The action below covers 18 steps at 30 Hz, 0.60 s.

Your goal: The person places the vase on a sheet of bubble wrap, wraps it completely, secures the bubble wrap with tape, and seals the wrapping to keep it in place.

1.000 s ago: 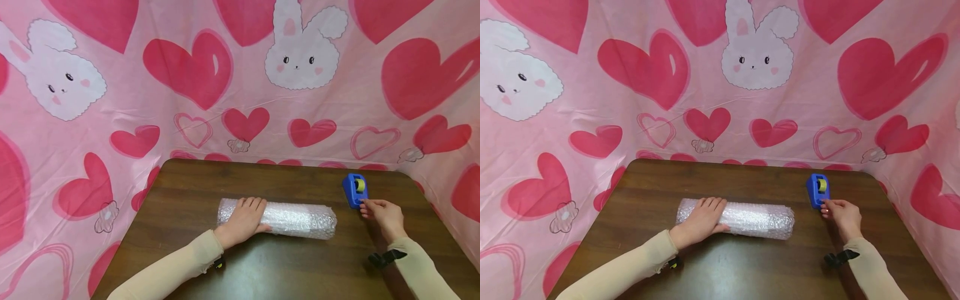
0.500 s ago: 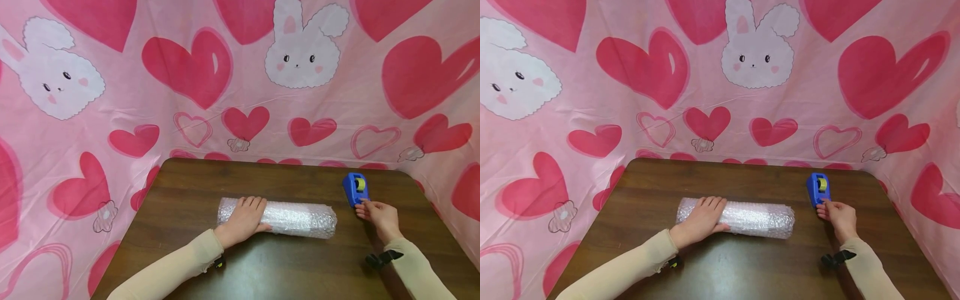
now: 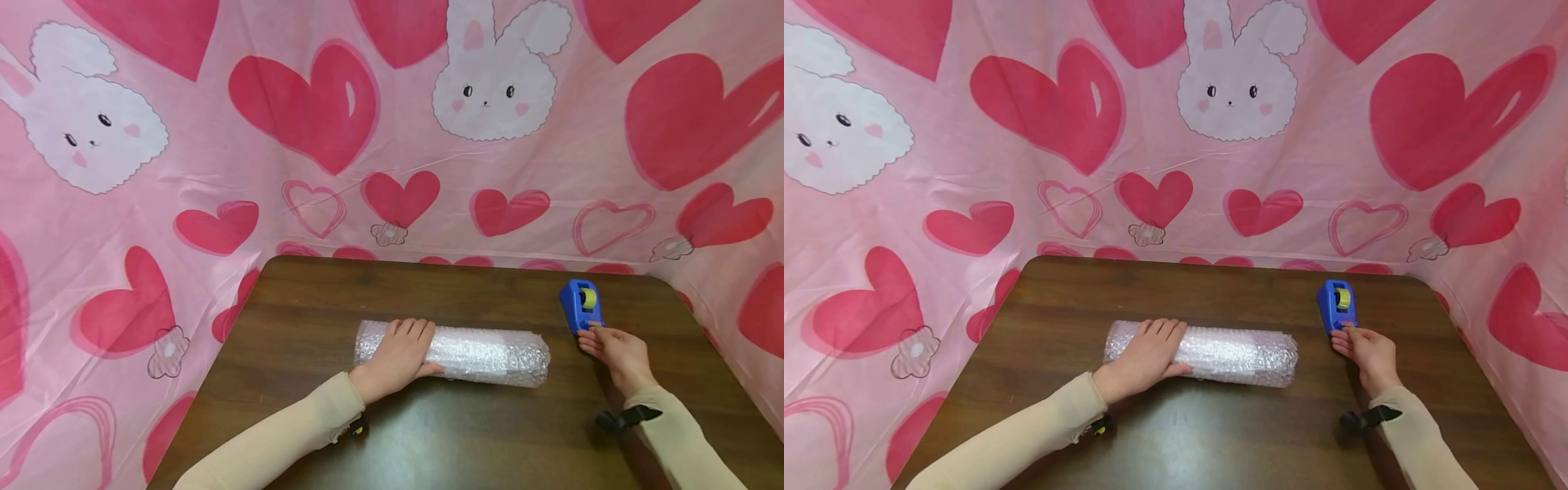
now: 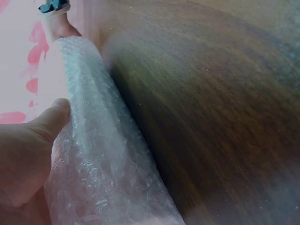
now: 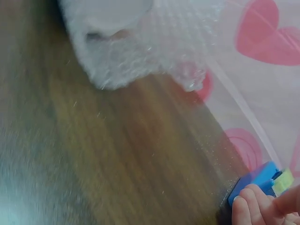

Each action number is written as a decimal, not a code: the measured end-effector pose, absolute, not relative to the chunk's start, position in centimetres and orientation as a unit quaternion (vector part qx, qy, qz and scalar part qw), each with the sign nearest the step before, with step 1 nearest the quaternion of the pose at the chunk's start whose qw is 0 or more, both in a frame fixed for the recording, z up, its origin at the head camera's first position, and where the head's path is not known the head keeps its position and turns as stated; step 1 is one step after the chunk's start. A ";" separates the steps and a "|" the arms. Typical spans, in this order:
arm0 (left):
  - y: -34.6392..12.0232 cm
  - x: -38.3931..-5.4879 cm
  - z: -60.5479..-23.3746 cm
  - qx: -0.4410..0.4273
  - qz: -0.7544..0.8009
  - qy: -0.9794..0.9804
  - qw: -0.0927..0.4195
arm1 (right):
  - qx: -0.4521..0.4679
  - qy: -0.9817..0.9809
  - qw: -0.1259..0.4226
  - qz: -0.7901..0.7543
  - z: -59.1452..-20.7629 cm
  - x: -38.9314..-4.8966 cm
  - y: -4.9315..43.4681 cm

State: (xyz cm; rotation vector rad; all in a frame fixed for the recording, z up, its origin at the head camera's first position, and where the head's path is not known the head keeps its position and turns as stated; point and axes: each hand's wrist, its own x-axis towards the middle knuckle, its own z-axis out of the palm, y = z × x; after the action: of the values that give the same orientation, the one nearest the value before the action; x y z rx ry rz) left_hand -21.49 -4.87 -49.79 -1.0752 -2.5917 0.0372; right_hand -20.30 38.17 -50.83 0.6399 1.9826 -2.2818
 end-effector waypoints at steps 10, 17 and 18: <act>-5.0 -21.6 -49.6 -0.376 0.010 -0.912 0.166 | 0.206 0.502 0.101 -0.834 -50.1 -20.6 39.1; -5.0 -21.6 -49.7 -0.376 0.015 -0.912 0.164 | 0.233 0.476 0.114 -0.840 -50.1 -20.9 39.3; -5.0 -21.6 -49.6 -0.377 0.015 -0.911 0.164 | 0.234 0.471 0.115 -0.842 -50.1 -20.9 39.3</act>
State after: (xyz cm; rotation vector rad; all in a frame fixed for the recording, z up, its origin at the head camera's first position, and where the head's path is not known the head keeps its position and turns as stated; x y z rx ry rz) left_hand -21.60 -4.98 -49.63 -1.0739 -2.5979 0.0420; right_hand -20.93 39.30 -50.10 0.6858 1.3811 -2.4687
